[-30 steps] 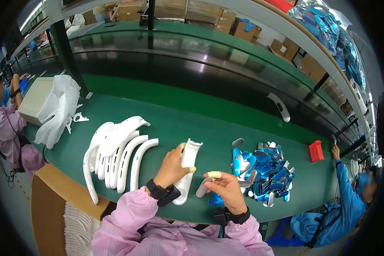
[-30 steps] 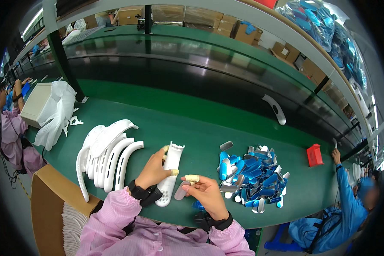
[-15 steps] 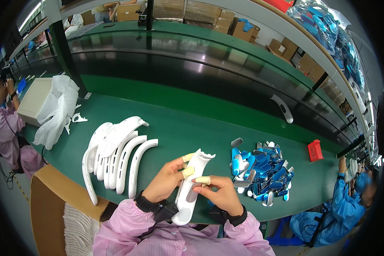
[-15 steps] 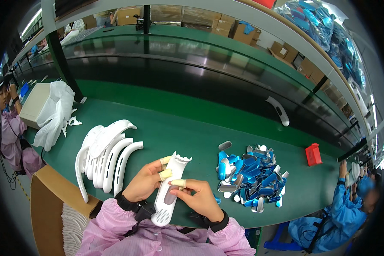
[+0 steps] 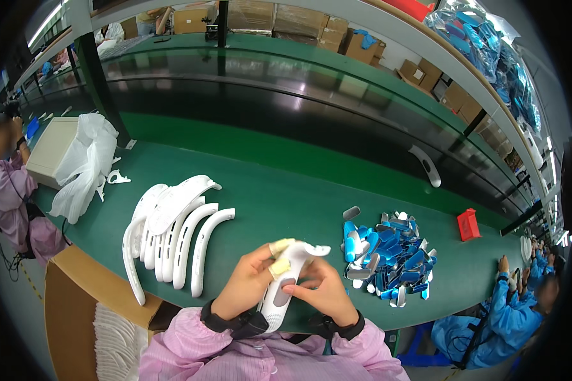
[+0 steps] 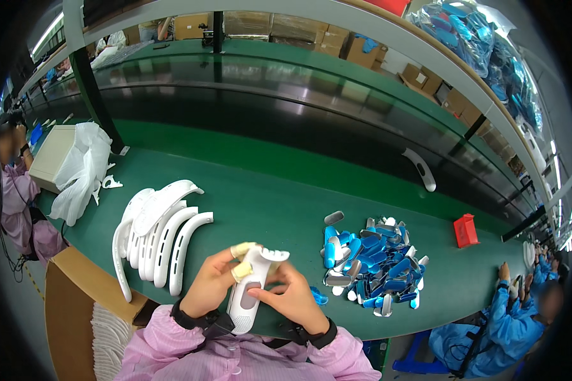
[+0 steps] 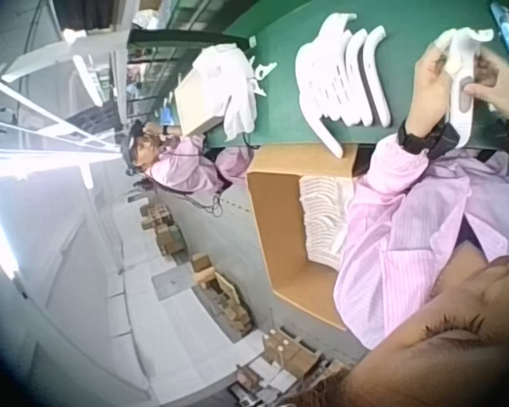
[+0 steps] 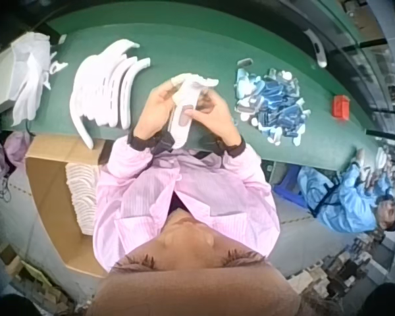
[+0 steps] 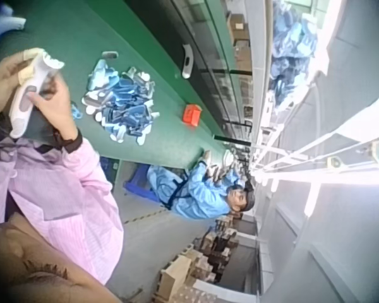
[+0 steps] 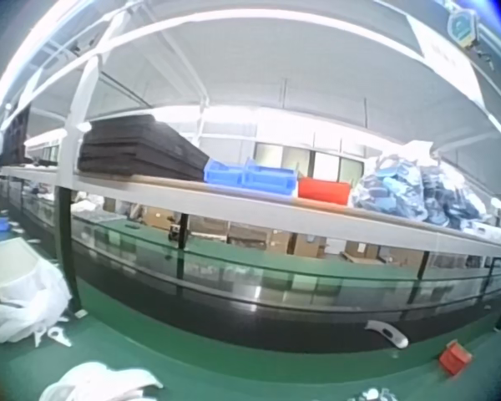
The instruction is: Assembling small blue plastic decorative components into a white plastic housing and packing the completed units into a cardboard box.
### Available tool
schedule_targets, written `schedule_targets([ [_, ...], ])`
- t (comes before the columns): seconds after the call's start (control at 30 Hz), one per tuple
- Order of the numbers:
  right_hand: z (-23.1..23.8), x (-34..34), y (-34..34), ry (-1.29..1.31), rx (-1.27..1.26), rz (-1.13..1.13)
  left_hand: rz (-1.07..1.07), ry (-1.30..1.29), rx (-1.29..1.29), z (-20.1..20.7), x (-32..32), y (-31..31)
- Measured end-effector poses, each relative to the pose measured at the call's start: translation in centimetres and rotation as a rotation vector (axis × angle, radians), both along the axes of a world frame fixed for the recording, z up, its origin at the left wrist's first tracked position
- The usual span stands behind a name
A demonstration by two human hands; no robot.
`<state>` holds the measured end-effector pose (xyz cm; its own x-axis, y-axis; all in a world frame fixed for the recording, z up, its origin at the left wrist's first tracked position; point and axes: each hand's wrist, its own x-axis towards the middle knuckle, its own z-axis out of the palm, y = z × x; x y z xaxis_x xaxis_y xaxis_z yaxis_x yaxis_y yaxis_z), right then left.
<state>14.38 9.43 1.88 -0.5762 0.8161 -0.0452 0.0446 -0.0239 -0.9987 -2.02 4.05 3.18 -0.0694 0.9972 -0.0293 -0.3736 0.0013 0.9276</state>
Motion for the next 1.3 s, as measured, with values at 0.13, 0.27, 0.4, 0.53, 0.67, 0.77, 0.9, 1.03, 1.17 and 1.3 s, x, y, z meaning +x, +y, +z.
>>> schedule_targets([
  [0.13, -0.4, 0.9, 0.4, 0.099, -0.318, 0.134, -0.035, 0.293, 0.117, -0.6, 0.1, -0.5],
  [0.27, -0.9, 0.8, 0.6, 0.044, -0.233, 0.178, 0.104, 0.102, 0.168, -0.7, 1.2, -0.8],
  [0.4, -0.2, 1.8, 0.0, -0.090, -0.284, 0.419, 0.281, -0.221, 0.037, -0.6, 0.3, 1.0],
  [0.53, 0.2, 1.9, 2.4, 0.019, -0.444, 0.275, 0.340, 0.663, 0.048, -1.9, -2.6, 0.3],
  [0.67, 0.1, 2.1, 8.0, -0.008, -0.272, 0.113, 0.566, 1.094, 0.083, -0.4, -7.7, -1.2],
  [0.77, 0.0, 1.7, 13.2, 0.090, -0.117, -0.140, 0.700, 1.320, -0.101, -2.0, -12.4, -2.0],
  [0.9, -0.8, 3.3, 18.4, -0.202, 0.260, -0.638, 0.759, 1.445, -0.107, -3.6, -15.1, -1.1],
  [1.03, -0.7, 5.7, 15.2, -0.651, 0.709, -0.357, 0.845, 1.270, -0.285, -1.9, -14.3, -1.8],
  [1.17, -1.2, 6.4, 9.9, -1.066, 0.859, -0.184, 0.983, 1.289, 0.019, -2.0, -10.9, -3.5],
  [1.3, -1.7, 6.2, 8.2, -1.143, 0.867, -0.229, 0.448, 0.949, -0.046, 1.7, -5.3, -5.3],
])
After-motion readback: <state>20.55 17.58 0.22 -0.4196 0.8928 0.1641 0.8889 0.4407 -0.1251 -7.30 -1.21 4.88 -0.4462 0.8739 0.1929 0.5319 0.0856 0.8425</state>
